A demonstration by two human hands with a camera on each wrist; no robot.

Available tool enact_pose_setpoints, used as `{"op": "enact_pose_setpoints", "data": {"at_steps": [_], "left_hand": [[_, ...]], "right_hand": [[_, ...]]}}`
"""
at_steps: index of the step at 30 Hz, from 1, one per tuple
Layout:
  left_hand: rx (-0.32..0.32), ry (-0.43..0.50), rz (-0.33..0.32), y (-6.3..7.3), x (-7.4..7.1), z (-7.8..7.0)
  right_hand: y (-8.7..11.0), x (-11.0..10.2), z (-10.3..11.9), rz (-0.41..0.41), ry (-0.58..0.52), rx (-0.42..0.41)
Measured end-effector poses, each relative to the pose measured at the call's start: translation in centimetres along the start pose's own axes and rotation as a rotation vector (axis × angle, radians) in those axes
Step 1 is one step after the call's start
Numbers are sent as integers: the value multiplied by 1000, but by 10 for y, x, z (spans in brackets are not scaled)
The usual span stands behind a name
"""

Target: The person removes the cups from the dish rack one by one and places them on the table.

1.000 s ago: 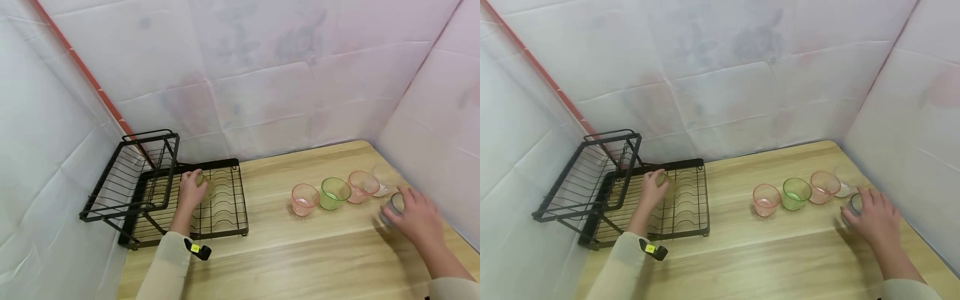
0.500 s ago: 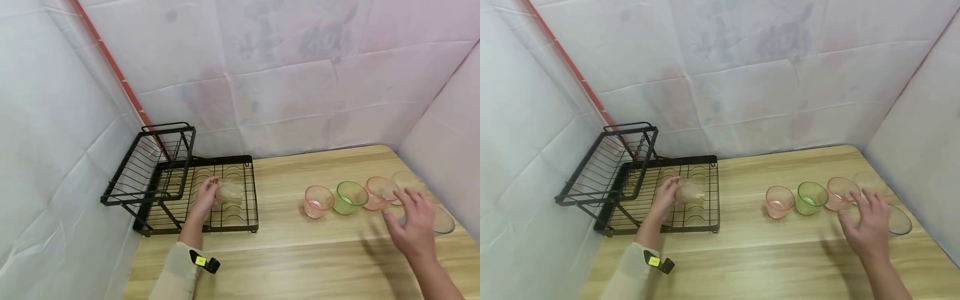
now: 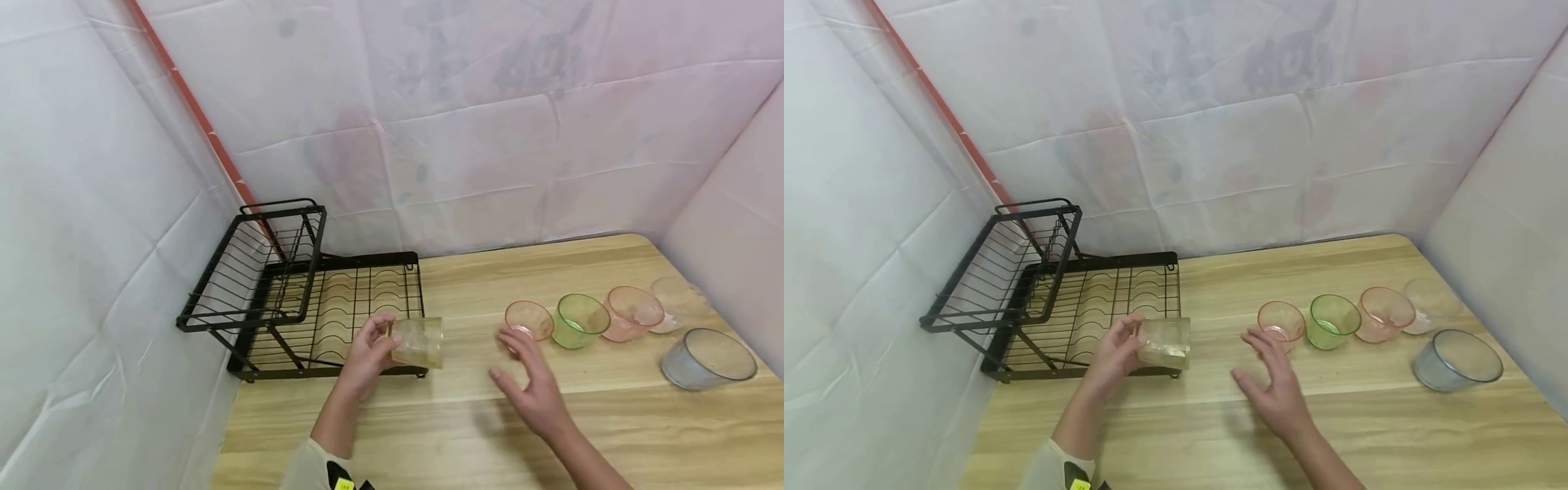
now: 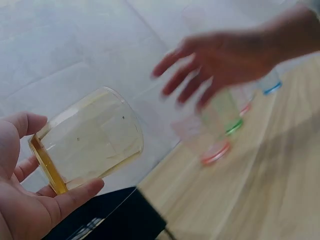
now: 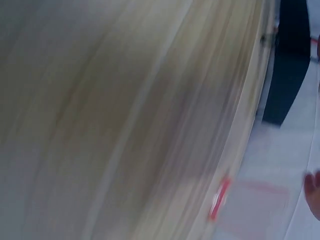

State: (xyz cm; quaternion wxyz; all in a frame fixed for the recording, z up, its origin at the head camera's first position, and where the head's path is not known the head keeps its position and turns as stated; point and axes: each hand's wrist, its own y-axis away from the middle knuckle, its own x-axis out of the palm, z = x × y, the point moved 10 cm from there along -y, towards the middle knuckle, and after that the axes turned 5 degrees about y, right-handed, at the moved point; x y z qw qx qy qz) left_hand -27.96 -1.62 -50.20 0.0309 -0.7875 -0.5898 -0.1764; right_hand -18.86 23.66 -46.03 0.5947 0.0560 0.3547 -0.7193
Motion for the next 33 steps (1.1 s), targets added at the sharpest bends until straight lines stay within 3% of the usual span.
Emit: {"op": "enact_pose_setpoints", "data": {"at_steps": [5, 9, 16, 21, 25, 33], "left_hand": [[-14, 23, 18, 11, 17, 9], [-10, -2, 62, 17, 30, 17], [52, -68, 136, 23, 47, 23], [54, -171, 142, 25, 51, 30], [38, -182, 168, 26, 56, 37], [89, -324, 106, 25, 45, 31]], "right_hand": [[0, 50, 1, 183, -305, 209], [4, 72, 1, 254, -480, 334], [4, 74, 1, 211, -503, 387], [3, 61, 6, 150, -385, 316], [2, 52, 16, 138, -209, 201], [9, 32, 43, 110, 307, -183]]}}
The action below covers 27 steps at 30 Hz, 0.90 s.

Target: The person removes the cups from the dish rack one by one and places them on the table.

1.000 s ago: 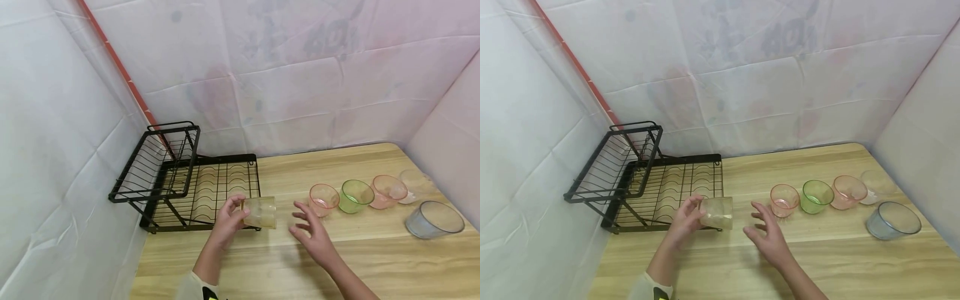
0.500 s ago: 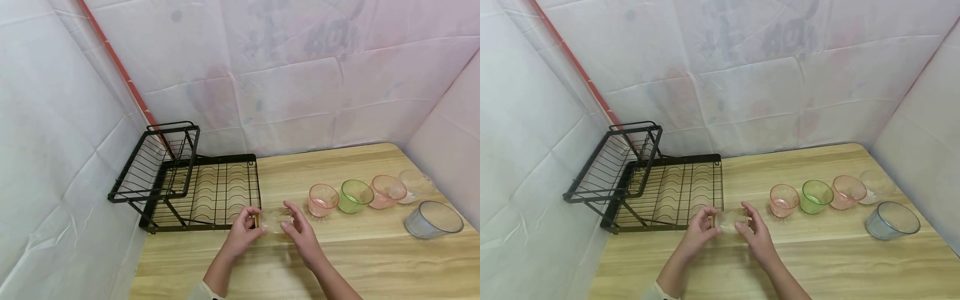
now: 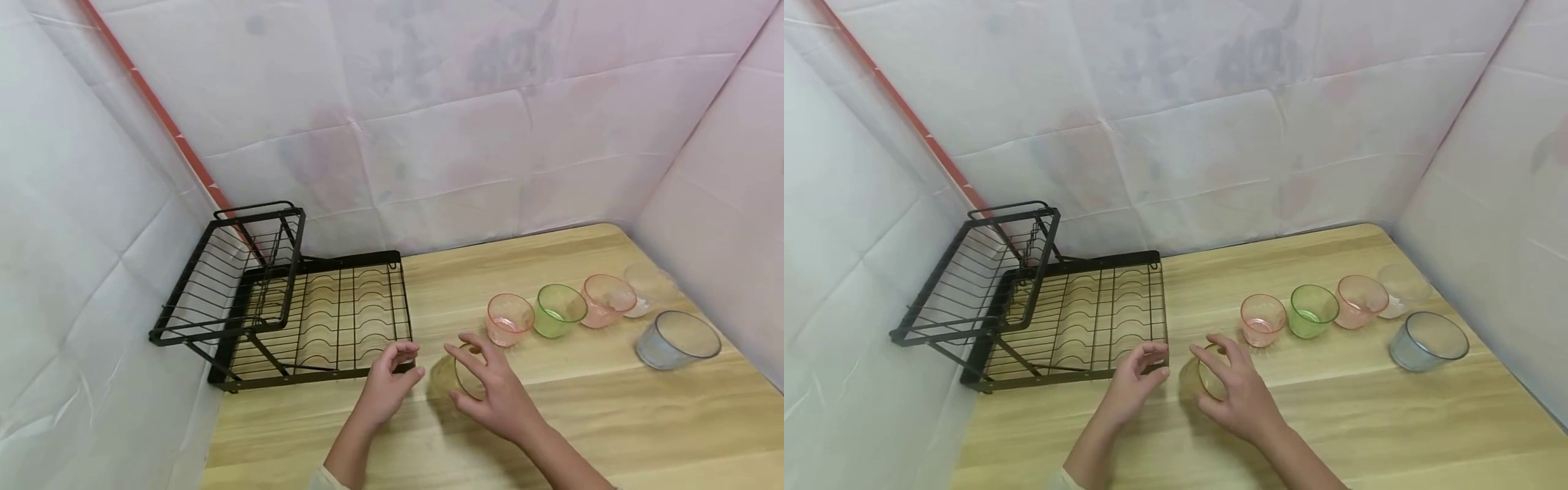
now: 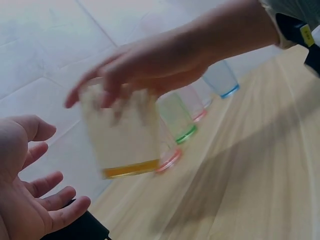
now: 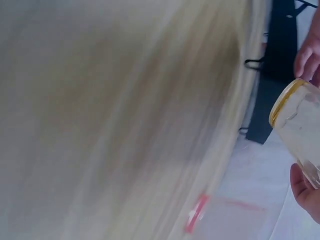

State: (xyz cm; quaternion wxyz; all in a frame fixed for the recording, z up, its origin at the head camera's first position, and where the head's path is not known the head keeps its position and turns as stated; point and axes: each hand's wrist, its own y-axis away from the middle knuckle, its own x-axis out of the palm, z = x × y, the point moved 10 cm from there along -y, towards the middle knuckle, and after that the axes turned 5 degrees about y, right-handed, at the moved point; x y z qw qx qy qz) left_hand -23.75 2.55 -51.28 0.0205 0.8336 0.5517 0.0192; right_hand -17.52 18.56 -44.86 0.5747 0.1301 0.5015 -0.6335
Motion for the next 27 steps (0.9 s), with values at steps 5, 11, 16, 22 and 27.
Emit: {"op": "enact_pose_setpoints", "data": {"at_steps": [5, 11, 16, 22, 27], "left_hand": [[-11, -11, -3, -1, -5, 1], [11, -94, -29, -3, -13, -1], [34, -195, -70, -5, -23, -3], [49, -234, -85, -3, -27, -8], [65, -242, -66, -3, -24, -12]], "right_hand": [[16, -12, -10, -25, 187, -97], [34, -30, -34, -57, 339, -115], [45, -47, -63, -68, 404, -65], [54, -69, -104, -59, 464, 89], [61, -89, -135, -80, 517, 182]]}}
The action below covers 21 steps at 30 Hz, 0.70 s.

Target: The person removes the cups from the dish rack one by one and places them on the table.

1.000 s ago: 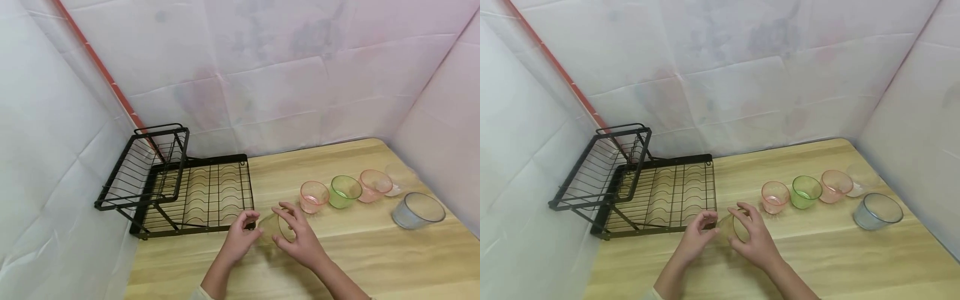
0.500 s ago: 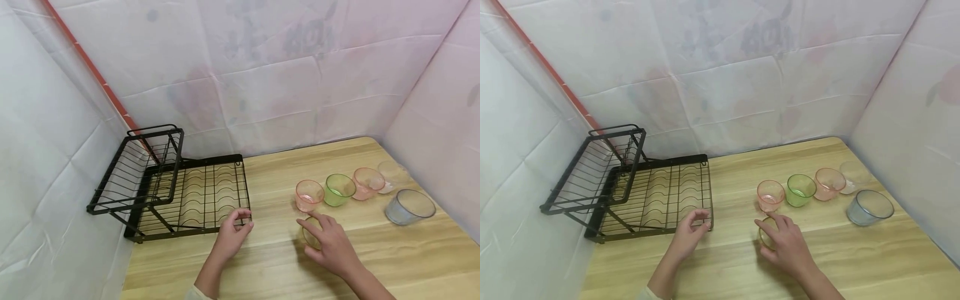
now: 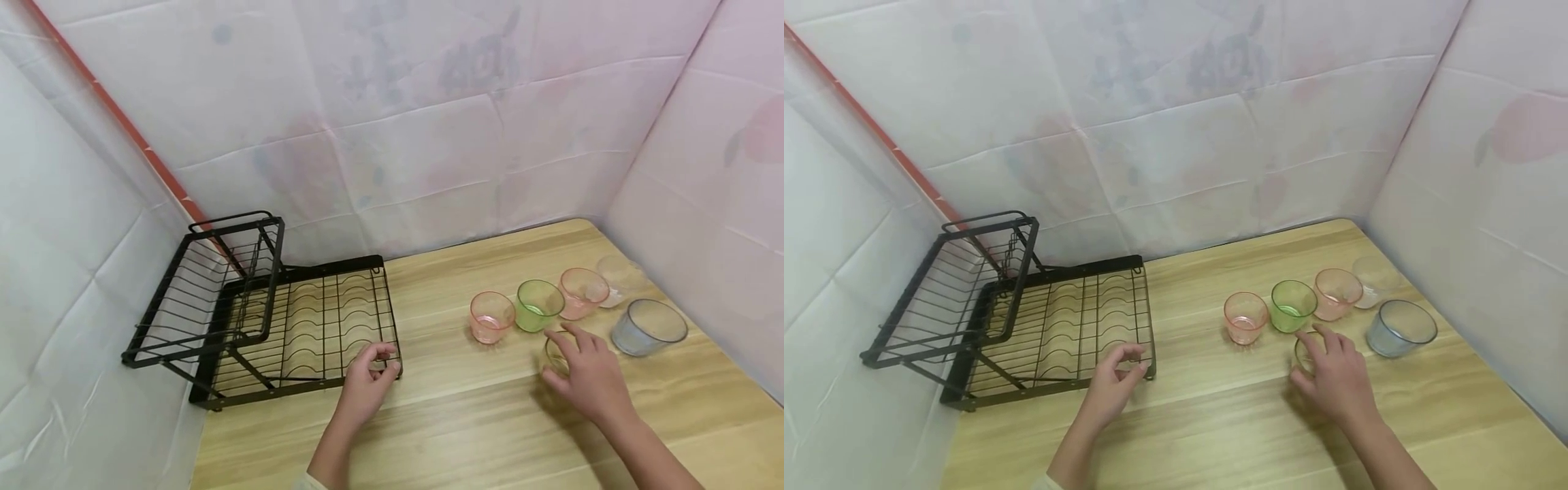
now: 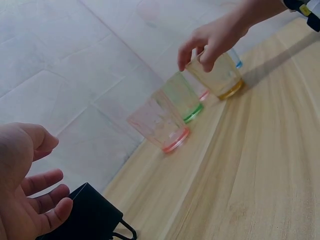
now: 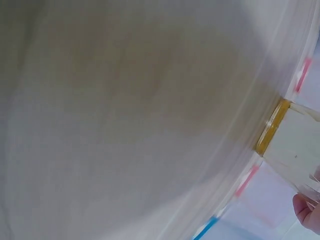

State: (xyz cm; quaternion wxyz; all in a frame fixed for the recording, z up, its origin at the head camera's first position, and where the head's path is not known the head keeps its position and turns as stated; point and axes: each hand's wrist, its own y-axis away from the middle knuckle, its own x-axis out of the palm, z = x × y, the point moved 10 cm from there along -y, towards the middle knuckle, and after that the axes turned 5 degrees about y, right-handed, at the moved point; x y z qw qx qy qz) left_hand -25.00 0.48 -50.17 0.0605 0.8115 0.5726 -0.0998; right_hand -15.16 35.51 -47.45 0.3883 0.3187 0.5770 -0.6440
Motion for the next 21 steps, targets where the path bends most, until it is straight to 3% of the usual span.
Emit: {"op": "enact_pose_setpoints", "data": {"at_steps": [8, 17, 21], "left_hand": [[-20, -2, 1, 3, -2, 1], [1, -33, 24, 1, 2, 0], [25, -46, 36, -1, 7, -3]], "right_hand": [[-8, 2, -37, -44, 53, 60], [-9, 4, -54, -10, 71, 134], [-9, 0, -55, -47, 45, 124]]}}
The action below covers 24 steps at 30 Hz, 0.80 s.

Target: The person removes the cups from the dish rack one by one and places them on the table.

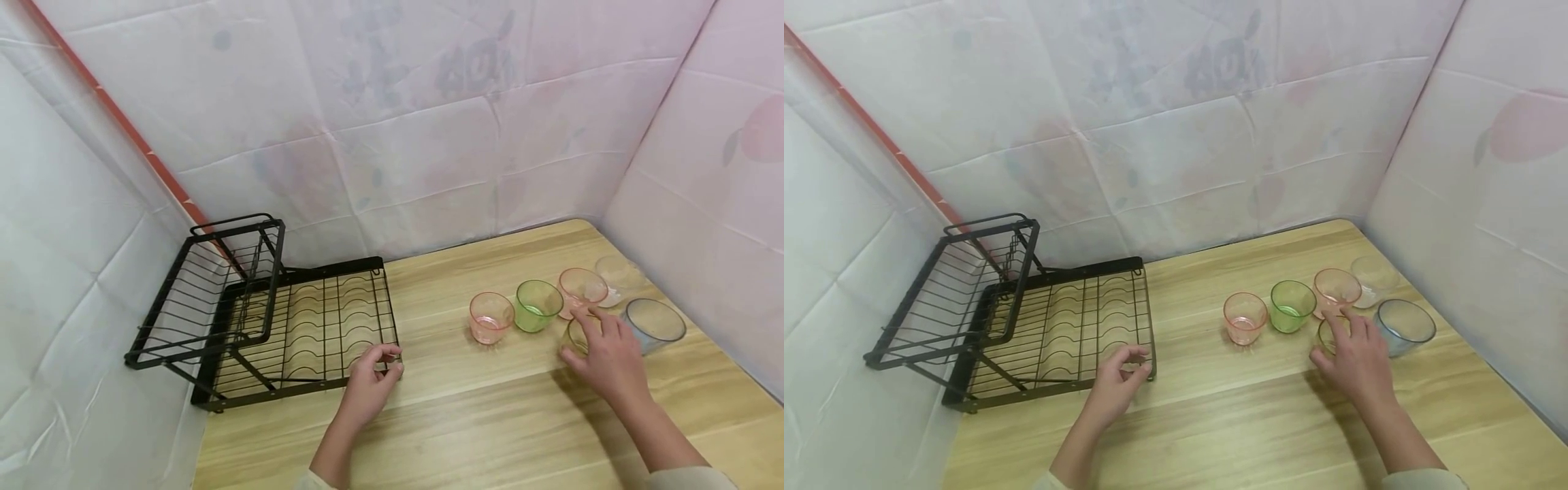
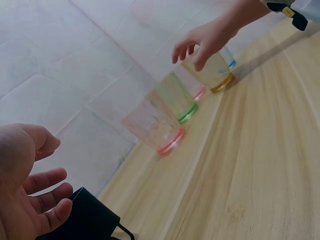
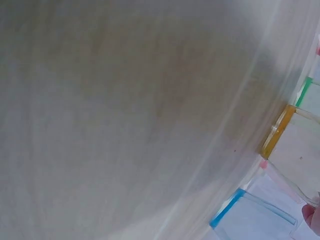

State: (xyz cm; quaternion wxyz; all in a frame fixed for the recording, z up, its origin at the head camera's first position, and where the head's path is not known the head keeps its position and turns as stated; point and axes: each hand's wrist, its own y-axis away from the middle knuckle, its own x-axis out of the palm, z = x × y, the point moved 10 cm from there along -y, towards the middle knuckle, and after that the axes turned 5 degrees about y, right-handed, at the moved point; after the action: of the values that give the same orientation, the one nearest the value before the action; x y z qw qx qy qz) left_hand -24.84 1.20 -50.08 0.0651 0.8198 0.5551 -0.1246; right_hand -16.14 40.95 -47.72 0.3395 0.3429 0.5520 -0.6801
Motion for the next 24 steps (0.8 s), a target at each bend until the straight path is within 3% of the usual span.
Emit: {"op": "enact_pose_setpoints", "data": {"at_steps": [6, 12, 21, 24], "left_hand": [[33, -66, -5, -1, 3, -3], [131, -203, -33, -1, 1, -14], [221, -535, -134, -3, -19, -28], [219, -629, -158, -5, -28, -29]], "right_hand": [[-6, -3, 6, -46, -45, -40], [-14, -19, 21, -128, -131, -87], [-16, -32, 57, -181, -185, -163], [-15, -33, 70, -161, -175, -165]]}}
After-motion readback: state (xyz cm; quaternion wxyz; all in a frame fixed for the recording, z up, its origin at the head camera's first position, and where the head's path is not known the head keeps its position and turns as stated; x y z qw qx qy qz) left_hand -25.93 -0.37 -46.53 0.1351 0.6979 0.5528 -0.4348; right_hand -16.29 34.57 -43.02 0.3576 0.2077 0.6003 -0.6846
